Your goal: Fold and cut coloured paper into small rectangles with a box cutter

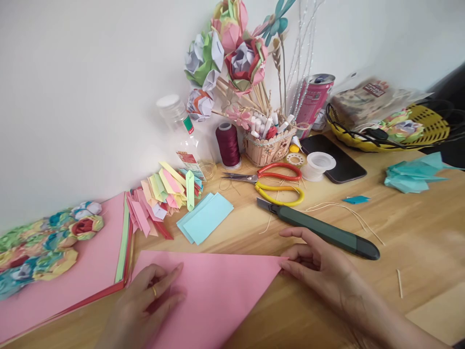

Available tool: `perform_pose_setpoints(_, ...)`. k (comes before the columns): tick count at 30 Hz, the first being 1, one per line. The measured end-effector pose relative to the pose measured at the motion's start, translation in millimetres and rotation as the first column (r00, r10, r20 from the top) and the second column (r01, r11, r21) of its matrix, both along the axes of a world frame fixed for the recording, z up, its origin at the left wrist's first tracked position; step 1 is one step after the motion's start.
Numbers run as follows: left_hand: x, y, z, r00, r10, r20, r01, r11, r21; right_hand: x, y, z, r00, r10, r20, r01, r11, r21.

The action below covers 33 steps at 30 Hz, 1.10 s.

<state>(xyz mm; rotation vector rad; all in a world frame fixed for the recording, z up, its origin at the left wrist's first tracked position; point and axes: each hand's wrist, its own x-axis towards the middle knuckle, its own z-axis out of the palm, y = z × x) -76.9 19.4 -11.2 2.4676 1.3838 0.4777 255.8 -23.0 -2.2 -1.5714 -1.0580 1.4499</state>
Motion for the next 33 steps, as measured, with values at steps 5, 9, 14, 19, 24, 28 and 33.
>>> perform_pose_setpoints(5, 2.3, -0.5, 1.6, 0.999, 0.04, -0.01, -0.041, 0.999, -0.036, 1.0, -2.3, 3.5, 1.0, 0.011, 0.01, -0.011, 1.0, -0.01)
perform_pose_setpoints(9, 3.4, -0.3, 4.0, 0.999, 0.039, -0.02, -0.04, 0.997, -0.067, 3.6, -4.2, 4.5, 0.999, 0.034, -0.026, -0.033, 0.999, 0.018)
perform_pose_setpoints(14, 1.9, -0.1, 3.3, 1.0, 0.019, -0.004, -0.019, 0.998, -0.052, 9.8, -7.3, 5.4, 0.998, 0.06, -0.034, -0.059, 0.997, 0.049)
perform_pose_setpoints(19, 2.3, 0.4, 4.0, 1.0, 0.006, -0.029, -0.007, 0.999, -0.046, 10.6, -4.5, 5.2, 0.996, 0.071, -0.056, -0.072, 0.997, -0.007)
perform_pose_setpoints(24, 2.2, -0.7, 4.4, 0.998, -0.002, -0.061, 0.003, 1.0, 0.015, 6.8, 1.5, 3.0, 0.998, 0.059, -0.035, -0.06, 0.998, -0.009)
perform_pose_setpoints(28, 0.0, -3.0, 2.4, 0.994, -0.029, -0.102, 0.031, 0.999, 0.018, 3.4, 7.0, 9.7, 0.999, 0.031, 0.025, -0.029, 0.998, -0.053)
perform_pose_setpoints(33, 2.6, -6.4, 6.8, 0.99, -0.025, -0.138, 0.03, 0.999, 0.032, 2.4, 9.7, 15.0, 0.997, 0.028, 0.075, -0.022, 0.996, -0.087)
